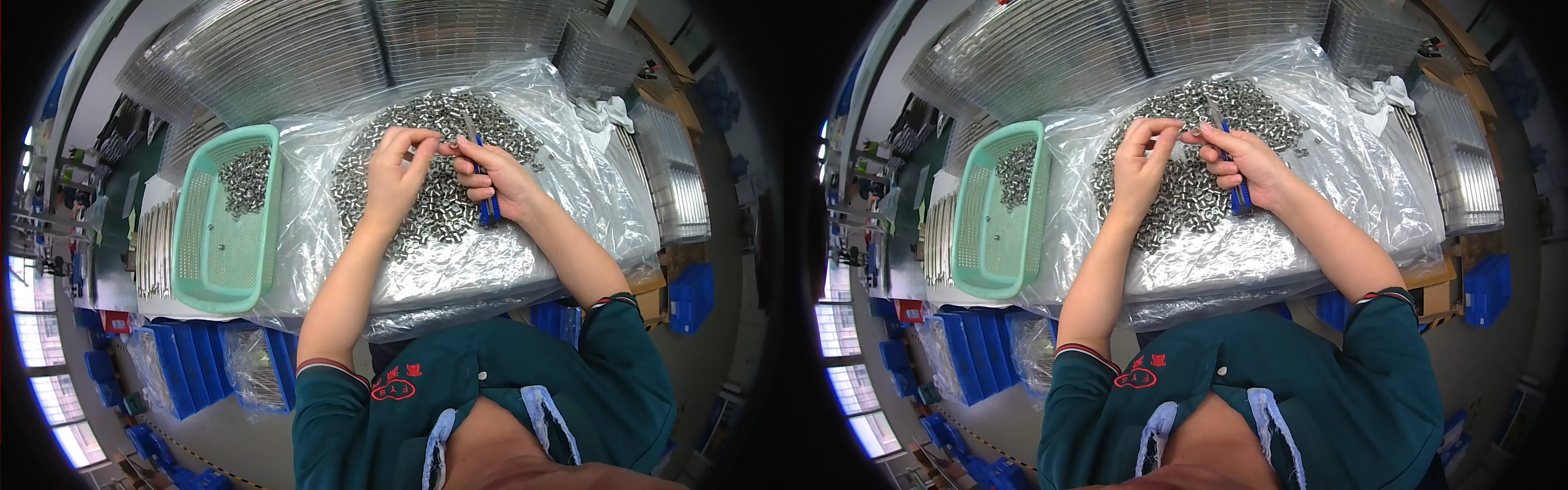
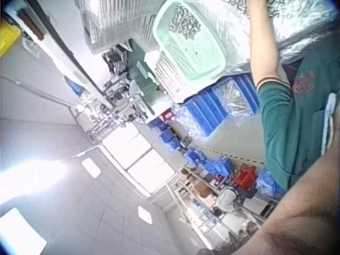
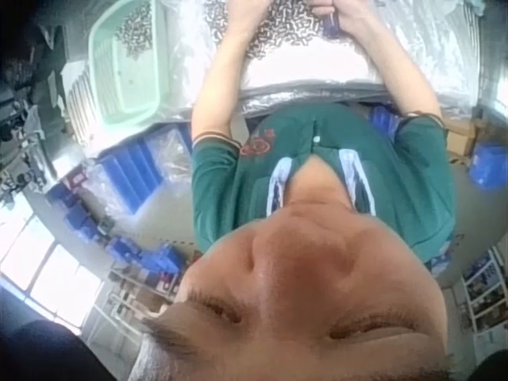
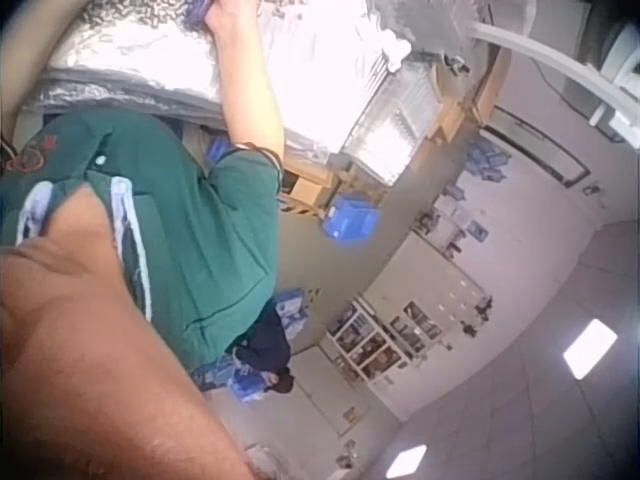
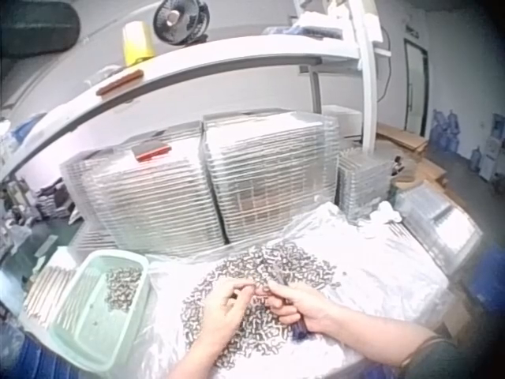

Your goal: Using pliers to process or sort small metal hardware components on an assembly table.

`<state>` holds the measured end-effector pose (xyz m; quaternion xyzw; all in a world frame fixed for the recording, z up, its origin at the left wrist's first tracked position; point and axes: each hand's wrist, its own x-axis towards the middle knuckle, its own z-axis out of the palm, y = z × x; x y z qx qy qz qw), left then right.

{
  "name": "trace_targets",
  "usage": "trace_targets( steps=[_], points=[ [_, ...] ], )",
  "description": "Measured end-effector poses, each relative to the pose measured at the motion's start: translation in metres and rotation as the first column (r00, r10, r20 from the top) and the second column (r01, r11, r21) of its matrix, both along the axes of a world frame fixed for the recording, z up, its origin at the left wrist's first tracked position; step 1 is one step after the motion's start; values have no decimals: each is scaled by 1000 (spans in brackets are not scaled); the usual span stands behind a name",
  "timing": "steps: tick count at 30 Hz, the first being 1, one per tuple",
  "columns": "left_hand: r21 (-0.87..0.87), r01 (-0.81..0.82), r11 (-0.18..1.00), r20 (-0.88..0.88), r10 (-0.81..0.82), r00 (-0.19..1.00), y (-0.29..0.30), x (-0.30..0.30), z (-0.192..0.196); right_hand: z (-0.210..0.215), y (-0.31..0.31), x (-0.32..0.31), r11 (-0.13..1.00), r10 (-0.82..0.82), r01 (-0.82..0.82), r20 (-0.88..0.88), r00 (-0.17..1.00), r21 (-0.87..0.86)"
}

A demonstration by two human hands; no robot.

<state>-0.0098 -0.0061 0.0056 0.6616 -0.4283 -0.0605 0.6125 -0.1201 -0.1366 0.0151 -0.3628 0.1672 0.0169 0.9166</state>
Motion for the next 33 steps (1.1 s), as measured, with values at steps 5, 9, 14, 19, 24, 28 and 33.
trace_targets(
  steps=[5,9,14,19,24,28,33],
  points=[
    [25,50,998,15,-50,999,-1,1,-4,-1,3,1,993,-7,0,-53,999,-119],
    [-323,-205,924,-489,23,872,9,25,15,7,2,-1,993,12,-13,-10,1000,-118],
    [-515,-546,661,-724,5,690,37,58,25,6,3,0,992,19,-20,-12,1000,-123],
    [-209,-314,926,-445,196,874,27,48,20,3,2,1,994,19,-19,3,1000,-110],
    [324,-549,771,472,371,800,30,48,-6,5,3,0,994,5,-5,-2,1000,-113],
    [589,-594,548,553,263,791,28,46,-8,5,2,-1,993,1,0,9,1000,-115],
    [478,-324,816,470,74,880,17,39,-18,4,4,0,993,2,-2,2,1000,-119]
  ],
)
